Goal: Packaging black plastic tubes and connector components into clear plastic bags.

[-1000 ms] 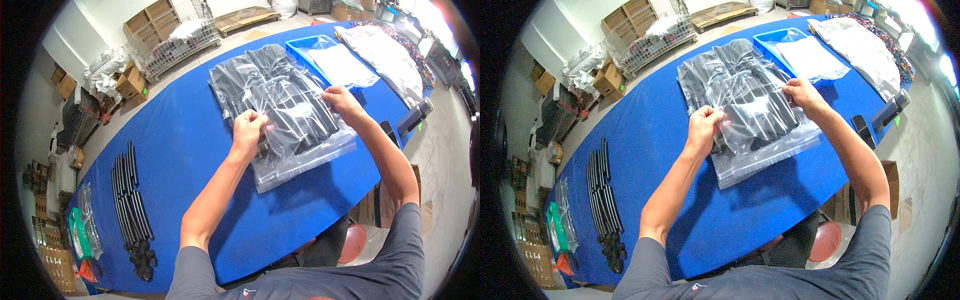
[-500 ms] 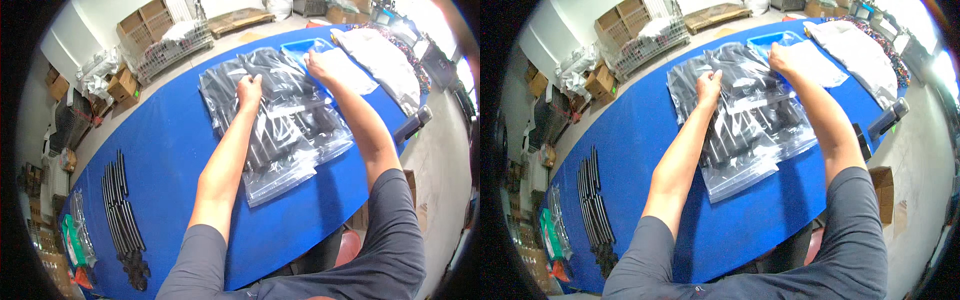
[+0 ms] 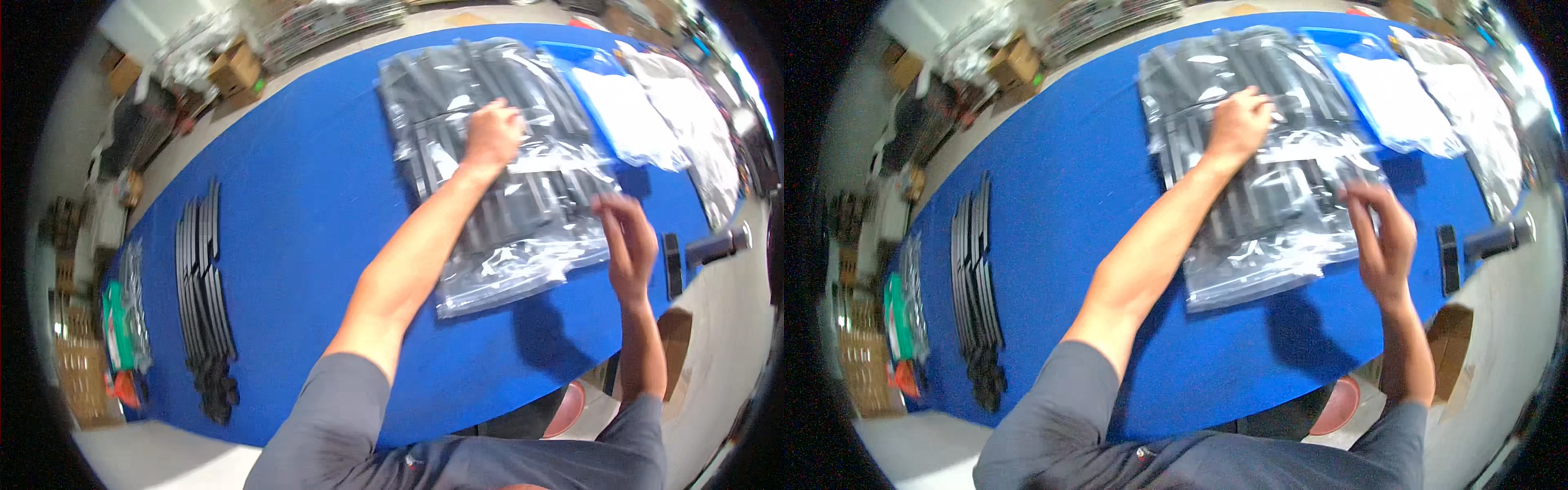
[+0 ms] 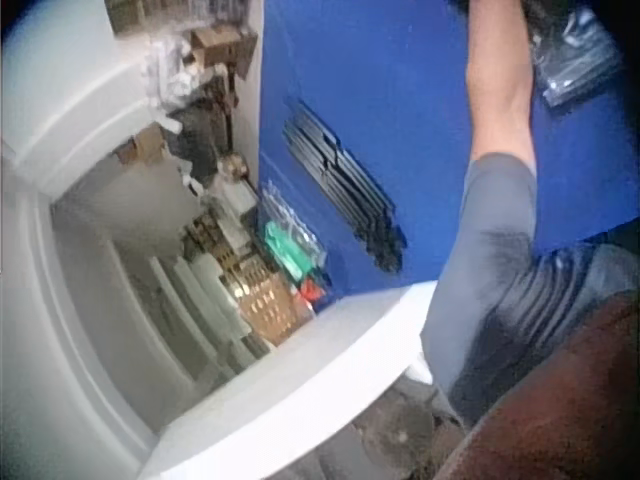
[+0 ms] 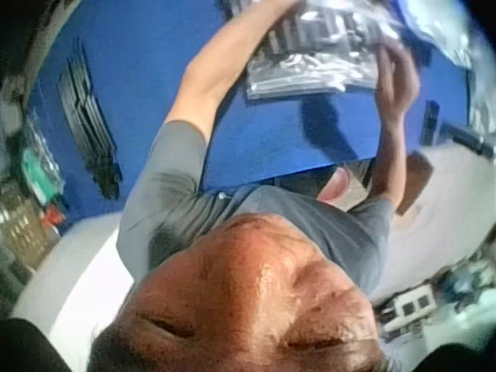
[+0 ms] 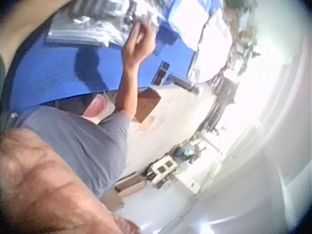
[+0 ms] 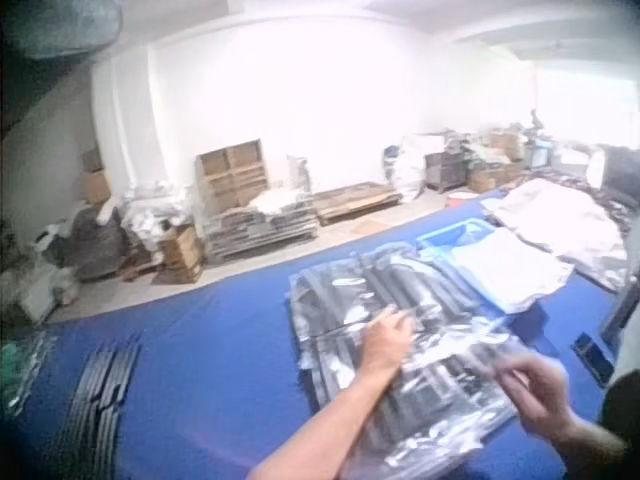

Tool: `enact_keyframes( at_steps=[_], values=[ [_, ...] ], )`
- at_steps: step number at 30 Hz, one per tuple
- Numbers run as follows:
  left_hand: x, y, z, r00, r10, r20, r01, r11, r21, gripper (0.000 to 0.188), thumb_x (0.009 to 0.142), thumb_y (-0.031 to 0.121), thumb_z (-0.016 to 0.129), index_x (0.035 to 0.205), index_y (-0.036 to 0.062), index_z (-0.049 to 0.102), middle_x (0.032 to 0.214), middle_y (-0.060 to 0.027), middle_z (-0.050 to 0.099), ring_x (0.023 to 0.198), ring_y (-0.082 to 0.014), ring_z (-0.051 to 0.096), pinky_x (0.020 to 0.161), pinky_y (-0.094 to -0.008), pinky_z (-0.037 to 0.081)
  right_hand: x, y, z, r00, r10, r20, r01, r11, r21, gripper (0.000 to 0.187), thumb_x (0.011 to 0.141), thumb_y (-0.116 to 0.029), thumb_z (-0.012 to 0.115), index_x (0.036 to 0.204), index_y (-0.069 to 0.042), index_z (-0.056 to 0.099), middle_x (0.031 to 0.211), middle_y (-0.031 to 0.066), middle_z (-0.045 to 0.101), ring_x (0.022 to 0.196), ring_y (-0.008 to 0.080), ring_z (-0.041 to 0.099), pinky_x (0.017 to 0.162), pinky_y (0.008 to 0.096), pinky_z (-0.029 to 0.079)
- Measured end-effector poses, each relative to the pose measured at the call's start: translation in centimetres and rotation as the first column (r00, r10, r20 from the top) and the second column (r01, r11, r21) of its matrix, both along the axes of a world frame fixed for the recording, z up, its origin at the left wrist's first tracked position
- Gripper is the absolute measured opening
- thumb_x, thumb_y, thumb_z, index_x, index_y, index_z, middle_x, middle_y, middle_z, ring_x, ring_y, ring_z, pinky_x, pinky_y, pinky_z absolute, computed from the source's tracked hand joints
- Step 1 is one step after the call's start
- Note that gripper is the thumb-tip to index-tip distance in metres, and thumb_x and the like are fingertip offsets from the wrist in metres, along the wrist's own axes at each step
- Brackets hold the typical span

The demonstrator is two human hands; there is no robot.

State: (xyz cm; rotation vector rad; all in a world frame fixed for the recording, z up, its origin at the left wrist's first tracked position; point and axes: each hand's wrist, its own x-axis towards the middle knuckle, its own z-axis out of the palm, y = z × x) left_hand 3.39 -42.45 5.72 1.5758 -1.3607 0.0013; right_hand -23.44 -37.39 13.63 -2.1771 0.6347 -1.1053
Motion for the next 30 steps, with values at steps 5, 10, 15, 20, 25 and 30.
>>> enact_keyframes(
  at_steps=[5,10,15,20,25,30],
  values=[
    [-2.9,-3.5,0.7,0.971,-0.018,0.240,-0.059,0.948,0.312,0.021,0.076,0.017,0.060,0.083,0.0061,0.077,0.094,-0.0197,0.072,0.095,-0.0352,0.069,0.080,-0.0462,0.055,-3.8,10.2,-3.3,0.996,0.086,-0.034,-0.077,0.975,0.206,0.012,0.094,0.006,0.055,0.101,0.006,0.063,0.087,0.0136,0.068,0.080,0.0176,0.064,0.074,0.0288,0.051],
    [-2.1,-0.6,1.9,0.978,-0.036,0.204,-0.064,0.885,0.462,0.023,0.085,0.018,0.060,0.097,0.0066,0.076,0.109,-0.0189,0.069,0.107,-0.0347,0.065,0.090,-0.0428,0.053,-3.1,16.1,-7.2,0.963,0.205,-0.173,-0.117,0.901,0.417,0.014,0.096,-0.001,0.057,0.106,0.006,0.064,0.089,0.0119,0.069,0.078,0.0151,0.064,0.074,0.0278,0.052],
    [-2.5,10.1,4.7,0.994,-0.098,0.042,0.101,0.991,-0.089,0.022,0.088,0.020,0.060,0.093,0.0027,0.073,0.111,-0.0170,0.068,0.111,-0.0321,0.063,0.094,-0.0424,0.051,-3.8,19.4,-8.6,0.882,0.301,-0.362,-0.195,0.933,0.301,0.015,0.093,-0.003,0.063,0.106,0.005,0.064,0.083,0.0144,0.067,0.071,0.0178,0.064,0.067,0.0300,0.050],
    [4.8,28.9,1.4,0.916,0.367,0.161,-0.308,0.903,-0.301,0.021,0.083,0.016,0.068,0.096,0.0005,0.071,0.113,-0.0197,0.068,0.106,-0.0372,0.064,0.094,-0.0462,0.051,-3.0,20.8,-12.2,0.907,0.254,-0.336,-0.147,0.939,0.312,0.017,0.094,-0.007,0.061,0.107,0.003,0.063,0.082,0.0148,0.065,0.069,0.0191,0.060,0.068,0.0315,0.049],
    [13.8,49.4,-4.0,0.607,0.694,0.386,-0.775,0.625,0.094,0.029,0.087,0.016,0.065,0.109,-0.0018,0.067,0.123,-0.0227,0.062,0.117,-0.0389,0.056,0.101,-0.0472,0.045,-2.4,21.4,-13.4,0.945,0.196,-0.261,-0.134,0.962,0.237,0.018,0.095,-0.009,0.061,0.107,0.003,0.063,0.084,0.0141,0.067,0.073,0.0168,0.062,0.068,0.0303,0.049],
    [15.0,56.6,-4.7,0.460,0.702,0.543,-0.888,0.378,0.263,0.022,0.085,0.009,0.066,0.102,-0.0034,0.064,0.105,-0.0198,0.062,0.101,-0.0346,0.058,0.090,-0.0429,0.049,-2.6,21.2,-13.6,0.948,0.152,-0.279,-0.096,0.974,0.205,0.017,0.095,-0.010,0.061,0.105,0.003,0.063,0.081,0.0117,0.066,0.070,0.0139,0.059,0.066,0.0295,0.048]
  ],
)
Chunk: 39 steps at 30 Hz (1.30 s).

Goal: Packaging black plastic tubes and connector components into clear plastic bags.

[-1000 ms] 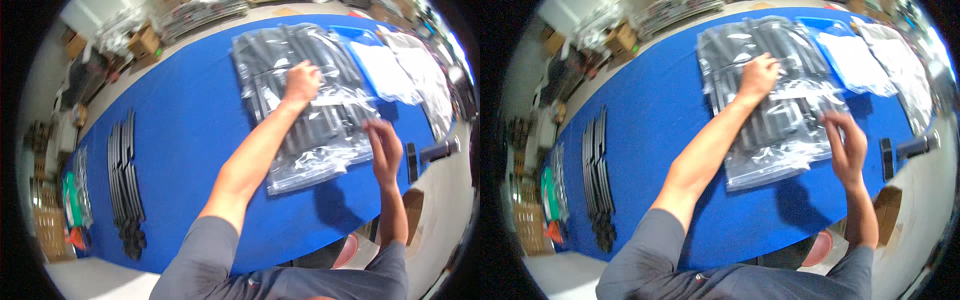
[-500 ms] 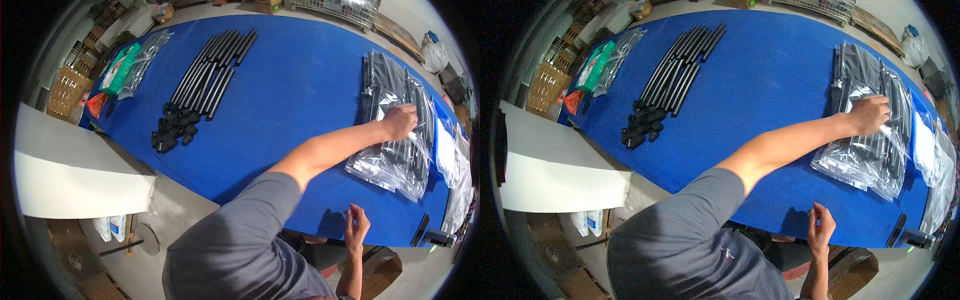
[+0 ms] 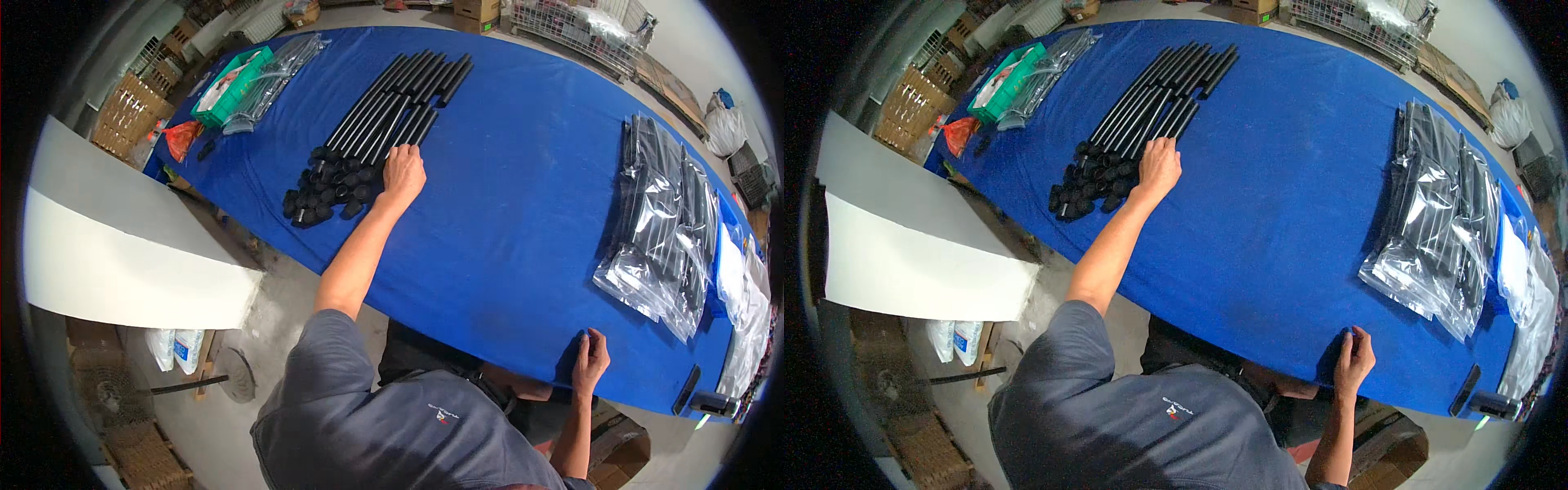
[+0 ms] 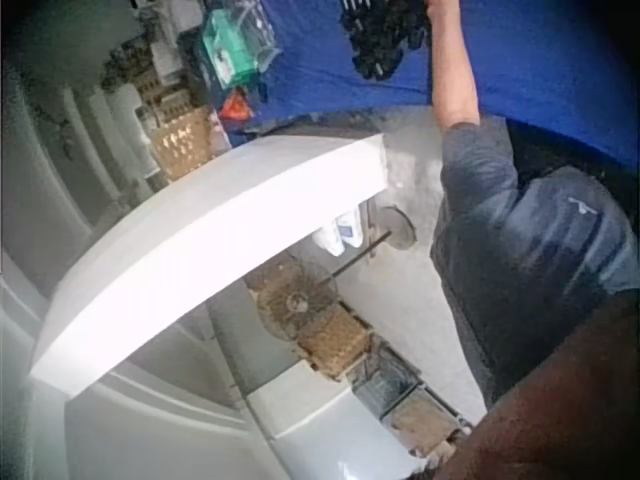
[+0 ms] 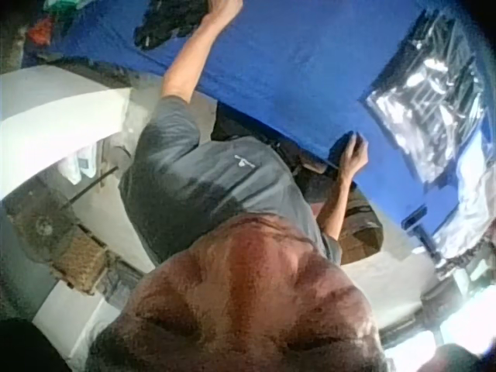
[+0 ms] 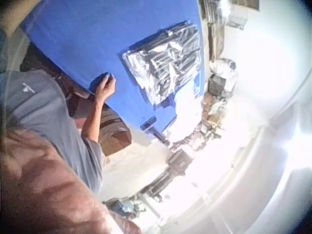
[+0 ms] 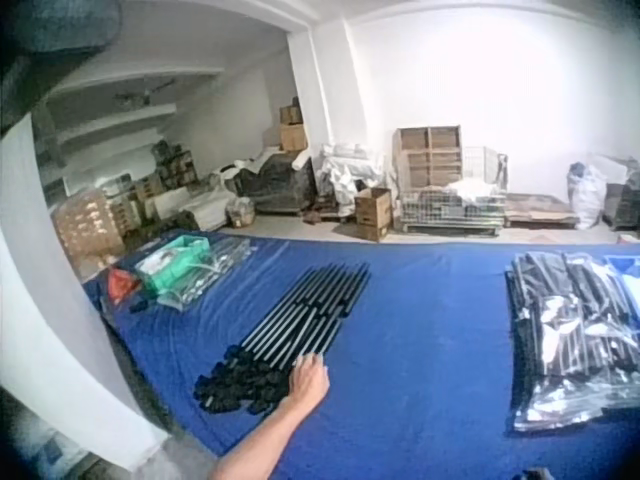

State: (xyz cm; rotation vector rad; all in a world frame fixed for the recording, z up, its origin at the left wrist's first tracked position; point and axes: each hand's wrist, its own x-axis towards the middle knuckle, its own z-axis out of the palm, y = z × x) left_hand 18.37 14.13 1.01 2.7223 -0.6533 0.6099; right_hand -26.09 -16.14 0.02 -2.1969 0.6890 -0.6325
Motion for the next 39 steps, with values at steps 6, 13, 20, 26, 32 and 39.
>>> enact_keyframes(
  at_steps=[6,13,20,26,32,39],
  values=[
    [0.3,-2.1,1.6,0.997,0.022,-0.071,-0.020,0.999,0.025,0.021,0.084,0.008,0.067,0.101,-0.0022,0.062,0.104,-0.0217,0.064,0.102,-0.0367,0.060,0.088,-0.0436,0.052,0.1,0.2,0.0,1.000,-0.022,0.014,0.022,0.999,-0.038,0.016,0.095,-0.010,0.062,0.104,0.004,0.064,0.079,0.0109,0.064,0.067,0.0128,0.055,0.063,0.0284,0.046],
    [-2.9,-4.0,0.5,0.955,-0.011,-0.296,-0.006,0.998,-0.056,0.031,0.080,0.011,0.059,0.107,-0.0026,0.057,0.095,-0.0282,0.065,0.087,-0.0459,0.066,0.079,-0.0545,0.054,1.1,1.2,0.7,1.000,0.017,0.007,-0.016,0.993,-0.121,0.018,0.095,-0.010,0.063,0.108,0.002,0.063,0.081,0.0103,0.065,0.071,0.0151,0.059,0.068,0.0288,0.048],
    [-20.7,-10.3,1.0,0.681,-0.487,-0.547,0.263,0.859,-0.439,0.045,0.088,0.031,0.065,0.117,-0.0019,0.055,0.081,-0.0259,0.068,0.077,-0.0445,0.067,0.069,-0.0545,0.053,8.8,8.8,4.6,0.945,0.265,-0.191,-0.307,0.922,-0.238,0.070,0.084,-0.025,0.075,0.141,-0.002,0.043,0.123,0.0201,0.057,0.103,0.0309,0.058,0.085,0.0382,0.048],
    [-18.0,-0.5,4.6,0.945,-0.274,-0.179,0.164,0.870,-0.464,0.026,0.083,0.020,0.073,0.103,0.0044,0.068,0.094,-0.0181,0.068,0.086,-0.0374,0.066,0.072,-0.0460,0.054,9.1,7.7,2.2,0.942,0.138,-0.305,-0.266,0.864,-0.429,0.049,0.090,-0.015,0.063,0.135,0.000,0.049,0.110,0.0194,0.055,0.100,0.0366,0.056,0.086,0.0452,0.046],
    [-11.0,11.7,3.0,0.969,0.242,-0.049,-0.240,0.970,0.043,0.039,0.084,0.017,0.074,0.114,0.0035,0.053,0.111,-0.0159,0.054,0.103,-0.0364,0.059,0.081,-0.0448,0.055,6.4,7.1,1.0,0.946,0.120,-0.301,-0.243,0.878,-0.412,0.045,0.094,-0.015,0.060,0.135,0.000,0.049,0.103,0.0183,0.054,0.094,0.0359,0.057,0.081,0.0445,0.047],
    [-10.3,12.5,-0.3,0.968,0.241,-0.076,-0.241,0.971,0.011,0.036,0.086,0.015,0.070,0.115,0.0040,0.052,0.108,-0.0172,0.057,0.102,-0.0379,0.059,0.083,-0.0477,0.053,3.7,6.4,0.8,0.971,0.079,-0.224,-0.170,0.891,-0.420,0.041,0.091,-0.016,0.065,0.125,0.004,0.054,0.098,0.0199,0.054,0.089,0.0377,0.056,0.079,0.0451,0.047]
  ],
)
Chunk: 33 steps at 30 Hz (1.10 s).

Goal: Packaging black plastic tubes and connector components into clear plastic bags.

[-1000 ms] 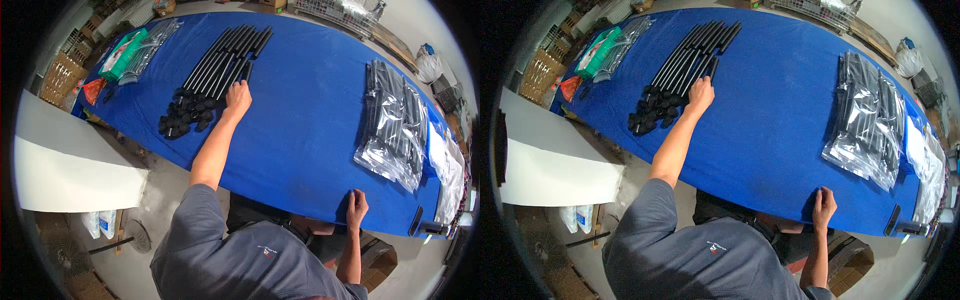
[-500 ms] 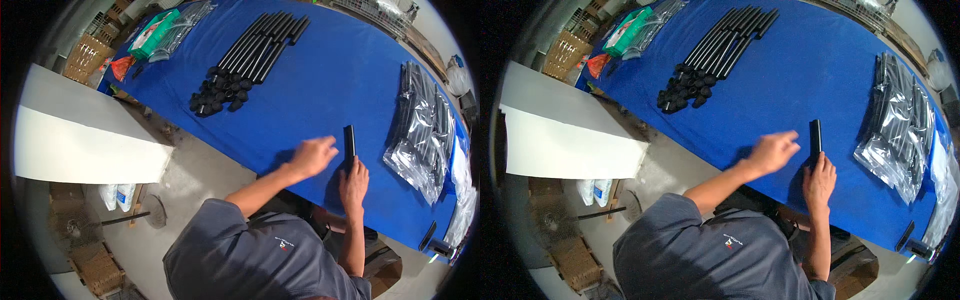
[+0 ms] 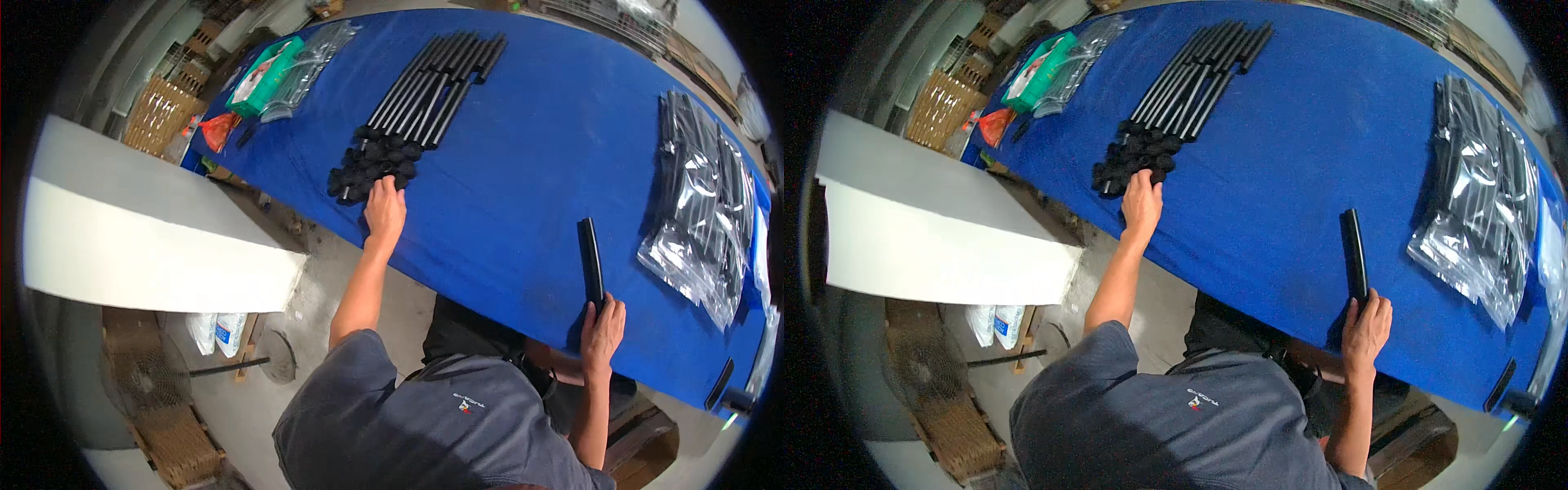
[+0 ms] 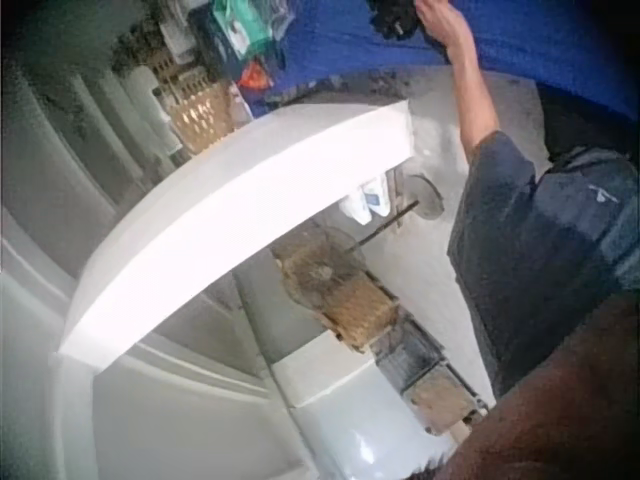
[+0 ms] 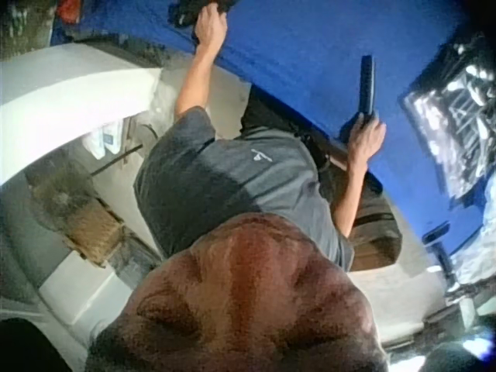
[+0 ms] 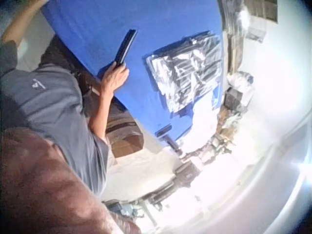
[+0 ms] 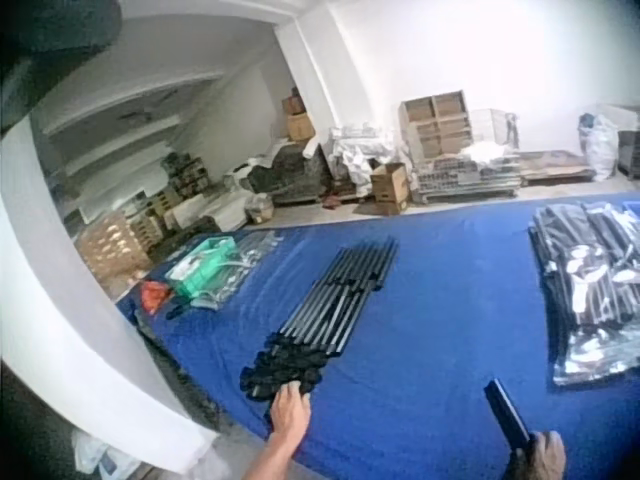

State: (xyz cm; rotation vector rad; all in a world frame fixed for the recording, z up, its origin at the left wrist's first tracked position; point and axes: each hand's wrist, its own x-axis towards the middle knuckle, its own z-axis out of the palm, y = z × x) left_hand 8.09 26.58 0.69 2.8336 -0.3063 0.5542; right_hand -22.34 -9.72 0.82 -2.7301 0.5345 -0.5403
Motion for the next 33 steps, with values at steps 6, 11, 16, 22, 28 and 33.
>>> enact_keyframes(
  at_steps=[6,11,16,22,28,33],
  values=[
    [-2.4,1.4,-0.2,0.980,-0.100,0.172,0.111,0.992,-0.056,0.028,0.087,0.007,0.064,0.111,-0.0033,0.054,0.112,-0.0236,0.057,0.106,-0.0409,0.056,0.091,-0.0474,0.047,-2.2,-0.1,1.4,0.999,-0.014,0.038,0.009,0.991,0.135,0.030,0.090,-0.016,0.067,0.113,0.001,0.057,0.098,0.0201,0.059,0.088,0.0378,0.059,0.074,0.0444,0.048],
    [-10.3,-7.8,2.7,0.867,-0.456,-0.201,0.283,0.782,-0.555,0.029,0.089,0.007,0.067,0.114,-0.0026,0.056,0.106,-0.0178,0.063,0.092,-0.0284,0.064,0.081,-0.0365,0.053,-7.5,0.3,4.8,0.980,-0.146,-0.131,0.196,0.793,0.577,0.029,0.093,-0.018,0.065,0.113,0.002,0.059,0.077,0.0121,0.058,0.066,0.0234,0.057,0.060,0.0353,0.045],
    [-15.0,-16.7,3.8,0.568,-0.823,0.012,0.702,0.476,-0.529,0.032,0.082,0.003,0.070,0.114,0.0035,0.066,0.101,-0.0164,0.061,0.088,-0.0307,0.061,0.078,-0.0386,0.051,-13.6,2.3,4.0,0.933,-0.199,-0.301,0.328,0.119,0.937,0.027,0.096,-0.018,0.062,0.115,0.001,0.061,0.080,-0.0042,0.052,0.073,0.0061,0.047,0.066,0.0244,0.041],
    [-14.5,-20.6,0.7,0.466,-0.885,-0.023,0.796,0.430,-0.425,0.052,0.083,0.004,0.069,0.133,0.0026,0.055,0.104,-0.0187,0.060,0.092,-0.0328,0.060,0.080,-0.0414,0.050,-15.8,4.9,-0.8,0.966,-0.195,-0.171,0.176,0.007,0.984,0.036,0.098,-0.011,0.058,0.131,0.000,0.051,0.106,0.0004,0.058,0.099,0.0104,0.052,0.090,0.0268,0.044],
    [-15.2,-20.0,2.1,0.602,-0.797,0.036,0.743,0.544,-0.390,0.062,0.079,0.006,0.075,0.136,-0.0028,0.050,0.113,-0.0179,0.059,0.098,-0.0303,0.061,0.080,-0.0387,0.051,-14.9,4.8,-5.2,0.979,-0.149,-0.138,0.134,-0.031,0.990,0.037,0.097,-0.012,0.061,0.132,-0.005,0.051,0.108,0.0004,0.057,0.101,0.0098,0.051,0.091,0.0266,0.042],
    [-20.2,-19.0,3.6,0.377,-0.923,-0.077,0.653,0.324,-0.684,0.077,0.074,0.005,0.081,0.142,-0.0016,0.043,0.119,-0.0178,0.063,0.094,-0.0272,0.063,0.072,-0.0347,0.054,-14.2,4.3,-5.1,0.983,-0.048,-0.180,0.176,-0.070,0.982,0.036,0.096,-0.015,0.063,0.129,-0.005,0.052,0.106,0.0001,0.057,0.099,0.0100,0.051,0.090,0.0273,0.043]
  ],
)
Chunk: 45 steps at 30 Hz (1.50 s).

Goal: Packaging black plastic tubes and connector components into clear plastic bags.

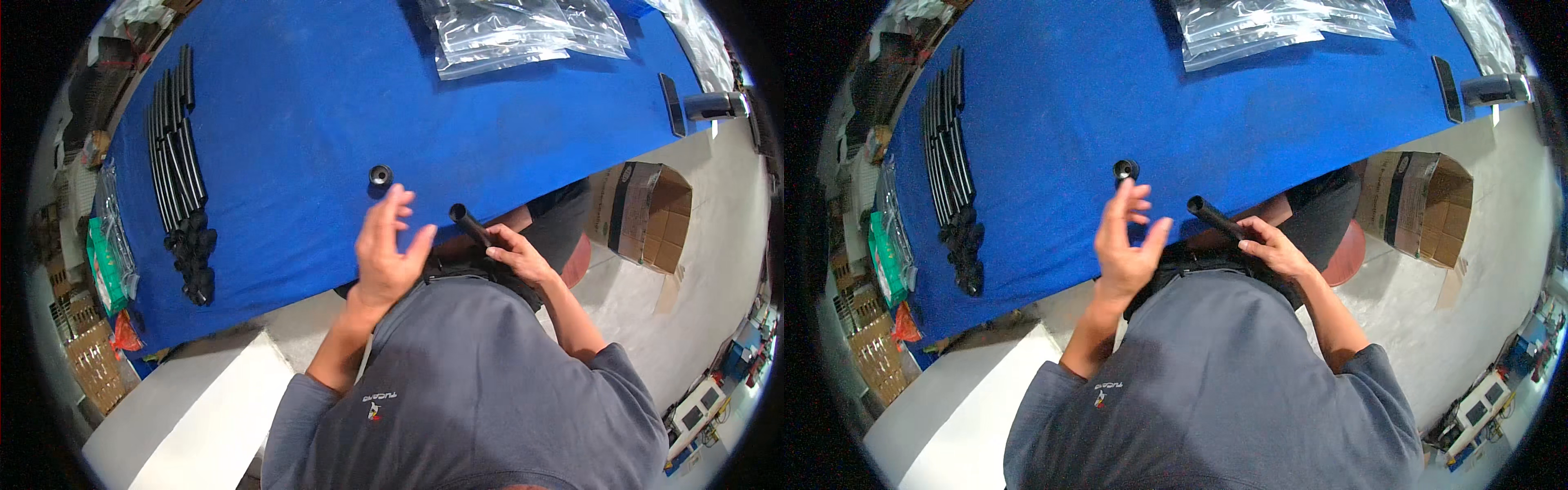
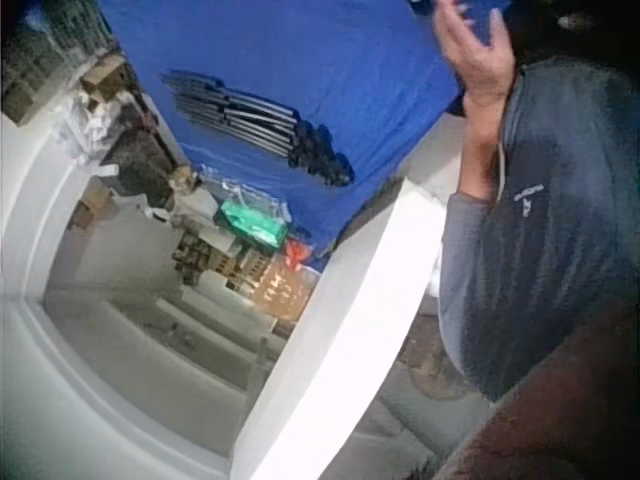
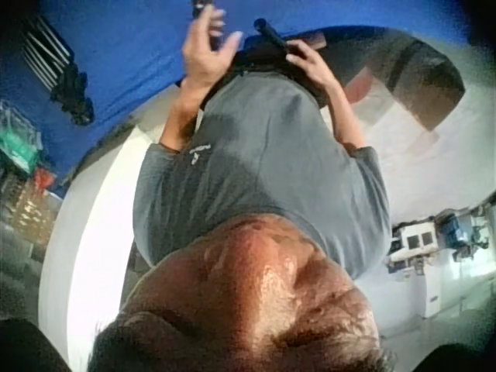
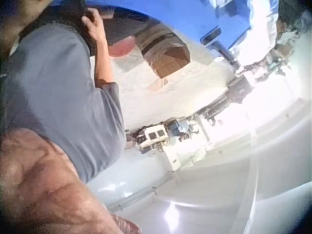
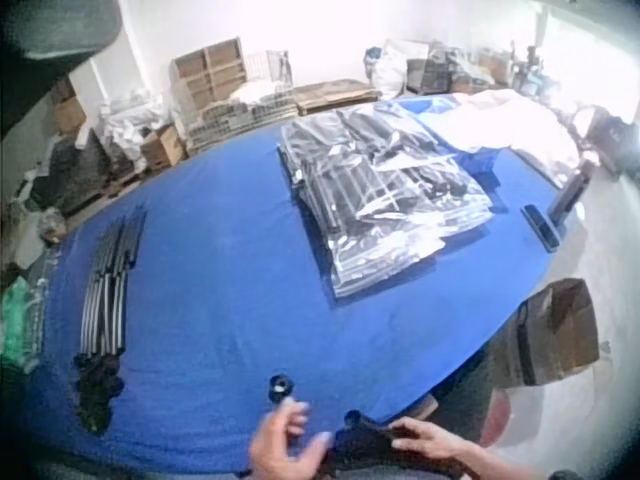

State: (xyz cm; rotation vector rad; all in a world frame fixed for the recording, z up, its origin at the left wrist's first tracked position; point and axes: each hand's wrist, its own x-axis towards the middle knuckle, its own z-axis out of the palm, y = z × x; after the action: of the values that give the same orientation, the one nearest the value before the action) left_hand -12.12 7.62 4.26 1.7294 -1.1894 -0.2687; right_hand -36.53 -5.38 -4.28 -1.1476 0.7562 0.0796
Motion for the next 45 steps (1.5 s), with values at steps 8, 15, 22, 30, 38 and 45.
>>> enact_keyframes(
  at_steps=[8,15,22,30,38,45],
  values=[
    [-1.2,-0.8,-0.3,0.841,-0.091,-0.533,0.127,0.991,0.030,0.046,0.084,0.001,0.074,0.128,0.0000,0.060,0.118,-0.0142,0.066,0.104,-0.0194,0.065,0.084,-0.0312,0.054,-0.8,-0.8,3.5,0.995,-0.094,0.028,0.097,0.990,-0.104,0.053,0.085,-0.020,0.075,0.132,-0.004,0.057,0.118,0.0063,0.064,0.109,0.0152,0.058,0.092,0.0301,0.046],
    [1.3,0.7,1.4,0.918,-0.074,-0.390,0.140,0.979,0.145,0.045,0.079,0.020,0.082,0.114,-0.0019,0.066,0.122,-0.0167,0.065,0.111,-0.0237,0.063,0.090,-0.0318,0.053,1.9,-4.1,12.4,0.762,-0.484,0.430,0.554,0.831,-0.048,0.031,0.087,-0.017,0.073,0.104,-0.002,0.053,0.109,0.0203,0.066,0.067,0.0132,0.061,0.052,0.0248,0.051],
    [6.0,-0.8,-1.9,0.980,0.184,0.071,-0.190,0.978,0.087,0.071,0.074,0.012,0.084,0.136,0.0028,0.051,0.127,-0.0170,0.062,0.111,-0.0286,0.062,0.090,-0.0378,0.053,5.9,-5.9,15.9,0.743,-0.372,0.556,0.604,0.731,-0.319,0.012,0.092,-0.002,0.060,0.099,0.000,0.051,0.106,0.0222,0.066,0.065,0.0140,0.061,0.057,0.0267,0.053],
    [3.3,-4.1,-3.7,0.993,0.052,-0.109,-0.054,0.998,-0.016,0.060,0.081,0.002,0.076,0.136,0.0026,0.052,0.115,-0.0150,0.069,0.103,-0.0257,0.067,0.091,-0.0357,0.053,7.3,-5.4,17.3,0.903,-0.244,0.354,0.419,0.684,-0.597,0.013,0.089,-0.003,0.066,0.100,-0.001,0.061,0.100,0.0099,0.069,0.073,0.0100,0.061,0.065,0.0255,0.050],
    [3.9,-3.0,-3.9,0.994,0.070,0.079,-0.065,0.996,-0.065,0.035,0.077,0.003,0.076,0.111,-0.0010,0.068,0.110,-0.0175,0.070,0.103,-0.0345,0.065,0.091,-0.0421,0.052,11.1,-5.9,20.5,0.961,0.213,0.177,0.095,0.346,-0.933,0.023,0.086,-0.015,0.071,0.100,-0.001,0.059,0.085,0.0143,0.065,0.075,0.0292,0.066,0.066,0.0366,0.051],
    [4.1,-3.8,-4.0,1.000,-0.002,0.013,0.003,0.998,-0.070,0.035,0.079,0.008,0.077,0.111,-0.0025,0.067,0.107,-0.0182,0.070,0.100,-0.0349,0.066,0.088,-0.0415,0.053,17.8,-6.2,22.7,0.798,0.489,0.352,0.162,0.389,-0.907,0.024,0.085,-0.012,0.070,0.102,0.000,0.059,0.087,0.0148,0.064,0.076,0.0285,0.066,0.066,0.0367,0.052]
  ],
)
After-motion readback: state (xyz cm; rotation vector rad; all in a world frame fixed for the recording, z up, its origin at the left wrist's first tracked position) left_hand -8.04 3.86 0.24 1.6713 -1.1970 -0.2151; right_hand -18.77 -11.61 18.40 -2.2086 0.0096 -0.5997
